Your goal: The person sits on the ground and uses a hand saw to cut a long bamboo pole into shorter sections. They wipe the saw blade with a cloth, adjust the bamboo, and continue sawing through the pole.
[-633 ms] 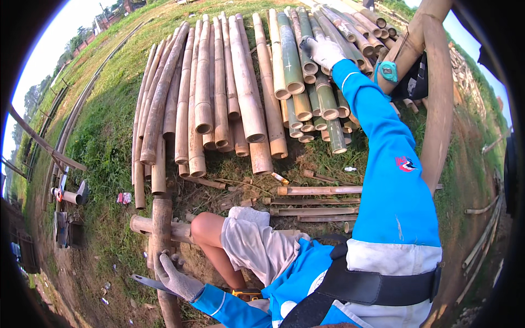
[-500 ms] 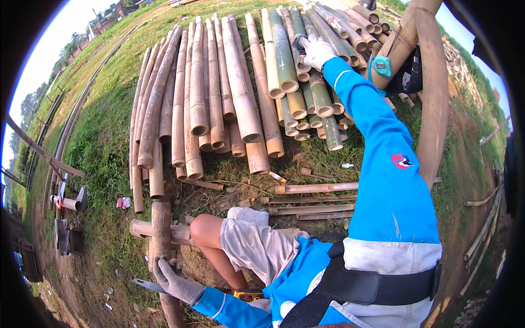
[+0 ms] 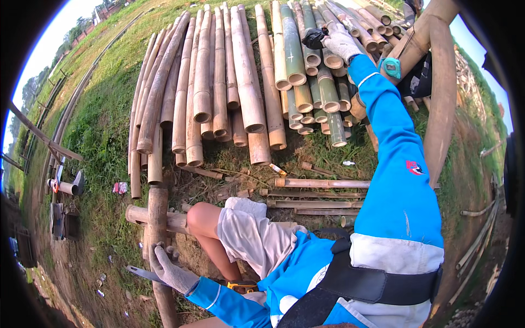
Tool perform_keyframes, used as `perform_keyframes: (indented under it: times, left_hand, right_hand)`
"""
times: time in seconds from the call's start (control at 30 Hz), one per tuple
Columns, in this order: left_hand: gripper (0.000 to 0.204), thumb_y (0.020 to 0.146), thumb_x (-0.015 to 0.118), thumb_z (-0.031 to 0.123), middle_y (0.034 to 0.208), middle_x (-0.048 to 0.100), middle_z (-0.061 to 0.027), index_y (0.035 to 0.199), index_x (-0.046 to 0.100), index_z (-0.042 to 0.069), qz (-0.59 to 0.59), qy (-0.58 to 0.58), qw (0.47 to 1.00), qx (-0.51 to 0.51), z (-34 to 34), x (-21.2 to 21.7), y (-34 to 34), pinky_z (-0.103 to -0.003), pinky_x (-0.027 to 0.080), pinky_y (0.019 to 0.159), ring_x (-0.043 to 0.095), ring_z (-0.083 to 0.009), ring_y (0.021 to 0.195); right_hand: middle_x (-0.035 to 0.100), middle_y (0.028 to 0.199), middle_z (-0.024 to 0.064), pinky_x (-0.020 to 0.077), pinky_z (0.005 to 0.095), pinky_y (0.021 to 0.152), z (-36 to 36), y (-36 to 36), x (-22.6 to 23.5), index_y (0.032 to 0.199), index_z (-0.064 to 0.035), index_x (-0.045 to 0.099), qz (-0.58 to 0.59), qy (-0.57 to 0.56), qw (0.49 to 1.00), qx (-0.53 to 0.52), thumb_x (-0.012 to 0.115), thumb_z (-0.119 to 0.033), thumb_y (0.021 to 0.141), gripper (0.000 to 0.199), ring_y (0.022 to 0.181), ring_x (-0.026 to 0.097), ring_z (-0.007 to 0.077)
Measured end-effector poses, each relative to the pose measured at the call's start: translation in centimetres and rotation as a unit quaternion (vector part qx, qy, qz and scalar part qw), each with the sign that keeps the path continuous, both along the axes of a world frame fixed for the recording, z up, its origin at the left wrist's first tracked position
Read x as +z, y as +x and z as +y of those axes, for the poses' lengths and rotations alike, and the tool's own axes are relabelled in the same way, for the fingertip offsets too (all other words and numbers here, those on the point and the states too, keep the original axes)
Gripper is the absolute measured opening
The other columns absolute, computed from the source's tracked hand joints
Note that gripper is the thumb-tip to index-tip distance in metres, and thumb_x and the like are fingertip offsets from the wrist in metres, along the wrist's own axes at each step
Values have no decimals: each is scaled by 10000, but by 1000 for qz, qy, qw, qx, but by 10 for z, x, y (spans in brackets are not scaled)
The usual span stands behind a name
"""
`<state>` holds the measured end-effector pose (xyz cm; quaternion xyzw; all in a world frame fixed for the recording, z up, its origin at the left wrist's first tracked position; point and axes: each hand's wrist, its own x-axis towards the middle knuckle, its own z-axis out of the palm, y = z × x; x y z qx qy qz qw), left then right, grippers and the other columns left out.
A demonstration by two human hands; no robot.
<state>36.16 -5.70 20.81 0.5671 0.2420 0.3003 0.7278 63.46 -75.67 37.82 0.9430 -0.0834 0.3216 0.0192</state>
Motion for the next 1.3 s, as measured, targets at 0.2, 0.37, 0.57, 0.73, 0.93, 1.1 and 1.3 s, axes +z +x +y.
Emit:
perform_keyframes:
  times: [0.2,0.37,0.57,0.73,0.93,1.1,1.3]
  left_hand:
    - [295,1083,680,209,1150,726,-63,1294,683,3,5,-7,1000,-5,-2,0,-2,-233,463,646,639,-108,850]
    - [282,1080,681,197,1144,726,-67,1285,683,3,-1,-21,1000,-3,7,-4,-7,-236,465,638,643,-112,835]
    - [272,1071,695,187,1146,726,-66,1274,686,6,-14,-36,999,10,17,-8,-11,-233,469,638,643,-112,827]
    - [283,1068,700,190,1154,720,-59,1285,690,9,2,-32,999,-4,14,-14,-13,-237,476,652,636,-117,841]
    - [312,1073,694,201,1165,712,-58,1314,686,4,1,-36,999,-14,16,-18,-15,-243,487,673,635,-123,847]
    - [335,1076,688,203,1166,708,-59,1341,673,-2,12,-42,999,-3,10,-16,-14,-240,492,679,649,-121,871]
    - [351,1077,689,191,1190,709,-76,1366,662,-6,-3,-30,999,-11,5,-11,-15,-242,496,681,654,-133,882]
  right_hand:
    - [600,1239,251,522,523,1041,60,-74,-67,1342,-72,569,-85,35,988,124,714,-148,914,458,1192,610,465]
    - [545,1191,236,532,575,966,103,-100,-145,1307,-68,554,-71,13,994,79,710,-136,878,462,1129,591,482]
    - [553,1177,217,549,582,900,112,-74,-187,1311,-71,571,-105,-48,993,39,733,-179,858,493,1103,602,456]
    - [556,1190,198,579,567,862,127,-57,-212,1273,-79,609,-57,-63,995,-46,739,-239,846,474,1107,611,428]
    - [535,1182,223,573,552,882,138,-38,-218,1286,-45,567,-47,-9,995,-82,731,-267,870,499,1092,607,446]
    - [524,1192,225,538,575,925,141,-35,-214,1292,-56,548,-80,66,992,-66,766,-248,858,522,1109,589,466]
    - [551,1254,232,499,546,1029,144,-60,-214,1372,-46,537,-102,127,985,-61,834,-367,881,657,1205,555,466]
